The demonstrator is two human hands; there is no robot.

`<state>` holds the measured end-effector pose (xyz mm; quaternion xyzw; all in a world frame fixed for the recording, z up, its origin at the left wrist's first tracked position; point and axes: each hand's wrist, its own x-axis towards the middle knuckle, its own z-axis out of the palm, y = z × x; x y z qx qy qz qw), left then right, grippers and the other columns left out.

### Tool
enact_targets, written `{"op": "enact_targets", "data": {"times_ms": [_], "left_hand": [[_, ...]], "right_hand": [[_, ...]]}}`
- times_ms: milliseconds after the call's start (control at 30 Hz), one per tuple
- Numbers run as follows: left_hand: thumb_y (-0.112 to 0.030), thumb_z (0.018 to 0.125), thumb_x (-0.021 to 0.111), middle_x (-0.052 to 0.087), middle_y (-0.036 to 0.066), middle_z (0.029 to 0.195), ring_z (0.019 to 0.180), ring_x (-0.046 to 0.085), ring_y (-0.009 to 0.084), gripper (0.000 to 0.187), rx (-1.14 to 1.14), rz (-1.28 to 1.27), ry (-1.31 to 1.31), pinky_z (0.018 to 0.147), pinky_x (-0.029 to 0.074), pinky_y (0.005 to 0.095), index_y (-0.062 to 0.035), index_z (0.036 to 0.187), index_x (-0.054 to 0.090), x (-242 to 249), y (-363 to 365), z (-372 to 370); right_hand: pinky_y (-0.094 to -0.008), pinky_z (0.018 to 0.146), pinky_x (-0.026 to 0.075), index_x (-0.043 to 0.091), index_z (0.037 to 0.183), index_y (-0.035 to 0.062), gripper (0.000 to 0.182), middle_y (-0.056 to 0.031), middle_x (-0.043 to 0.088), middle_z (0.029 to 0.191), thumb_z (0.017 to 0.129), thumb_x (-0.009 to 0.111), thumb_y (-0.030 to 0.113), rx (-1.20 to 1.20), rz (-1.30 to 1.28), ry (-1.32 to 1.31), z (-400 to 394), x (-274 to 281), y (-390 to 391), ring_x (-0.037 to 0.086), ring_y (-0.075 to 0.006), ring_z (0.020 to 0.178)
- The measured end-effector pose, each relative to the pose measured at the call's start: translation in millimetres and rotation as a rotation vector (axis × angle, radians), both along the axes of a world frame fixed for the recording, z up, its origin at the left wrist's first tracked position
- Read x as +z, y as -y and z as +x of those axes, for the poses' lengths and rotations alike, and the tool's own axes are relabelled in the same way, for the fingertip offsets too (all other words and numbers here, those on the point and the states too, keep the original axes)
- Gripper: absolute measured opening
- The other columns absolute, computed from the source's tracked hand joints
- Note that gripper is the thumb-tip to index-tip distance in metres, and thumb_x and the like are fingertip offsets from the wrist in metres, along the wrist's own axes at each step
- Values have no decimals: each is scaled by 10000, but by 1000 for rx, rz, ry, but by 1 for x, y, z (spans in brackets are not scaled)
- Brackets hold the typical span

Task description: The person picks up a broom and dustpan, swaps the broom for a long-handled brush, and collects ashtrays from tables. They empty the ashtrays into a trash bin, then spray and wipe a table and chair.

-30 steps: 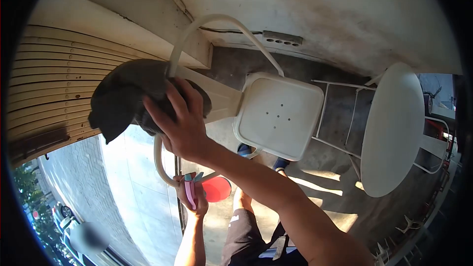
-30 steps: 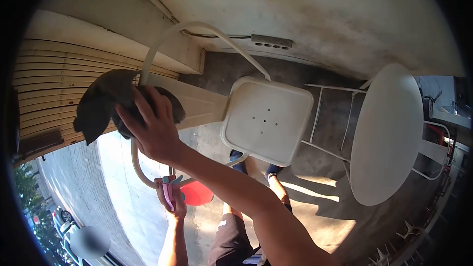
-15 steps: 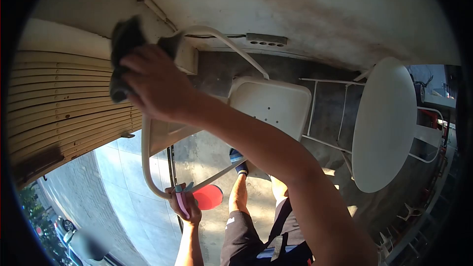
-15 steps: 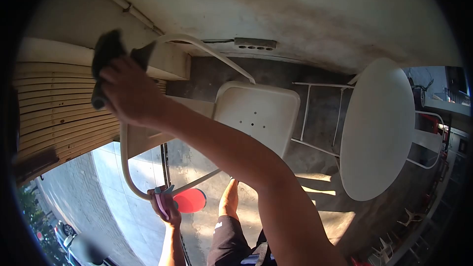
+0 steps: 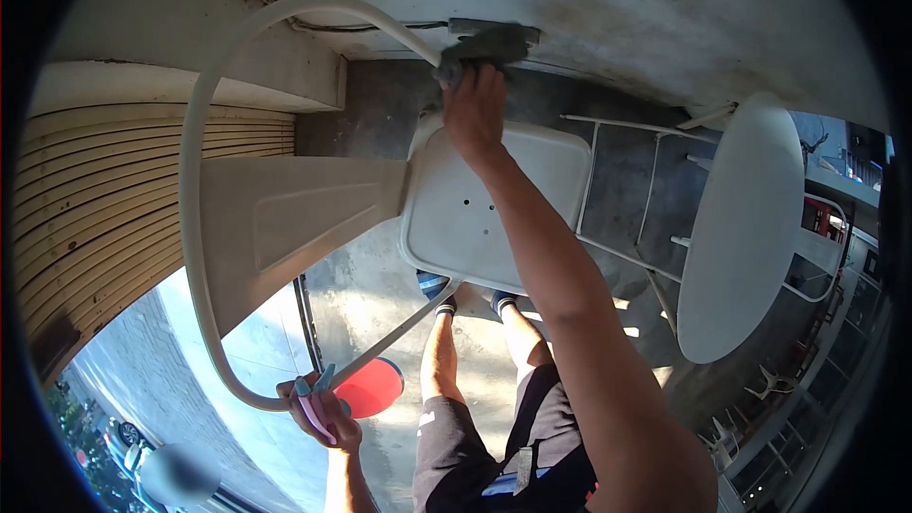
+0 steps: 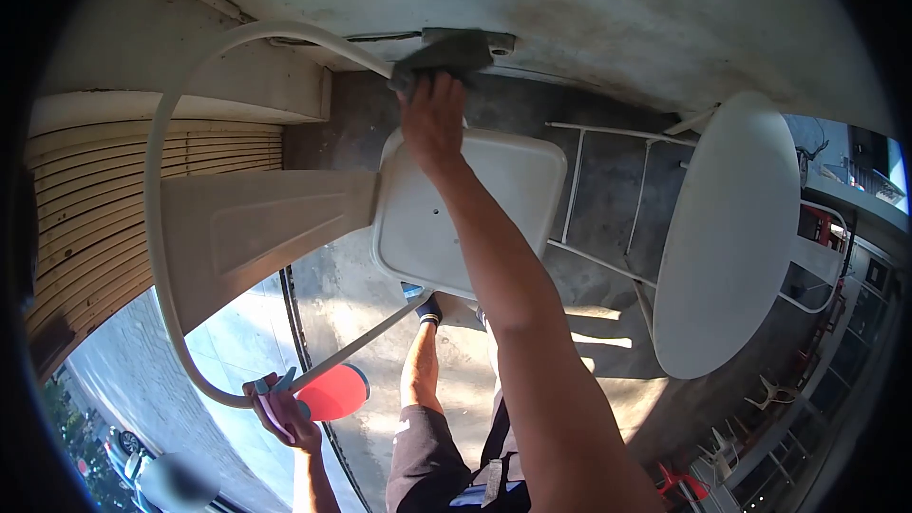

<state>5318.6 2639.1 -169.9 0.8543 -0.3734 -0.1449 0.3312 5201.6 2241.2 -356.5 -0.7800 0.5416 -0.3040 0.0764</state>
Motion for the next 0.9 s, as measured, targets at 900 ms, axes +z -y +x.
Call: {"op": "enact_targets", "data": {"times_ms": [900], "left_hand": [[-57, 748, 585, 321, 284, 1369, 1278, 369, 431, 333, -218, -31, -131, 990, 418, 500, 38, 1067, 589, 23, -13, -1]], "right_hand": [[-506, 1105, 270, 511, 1243, -30, 534, -262, 262, 1458, 730, 648, 26, 972, 397, 573, 77, 196, -224, 178, -475, 1377]]}}
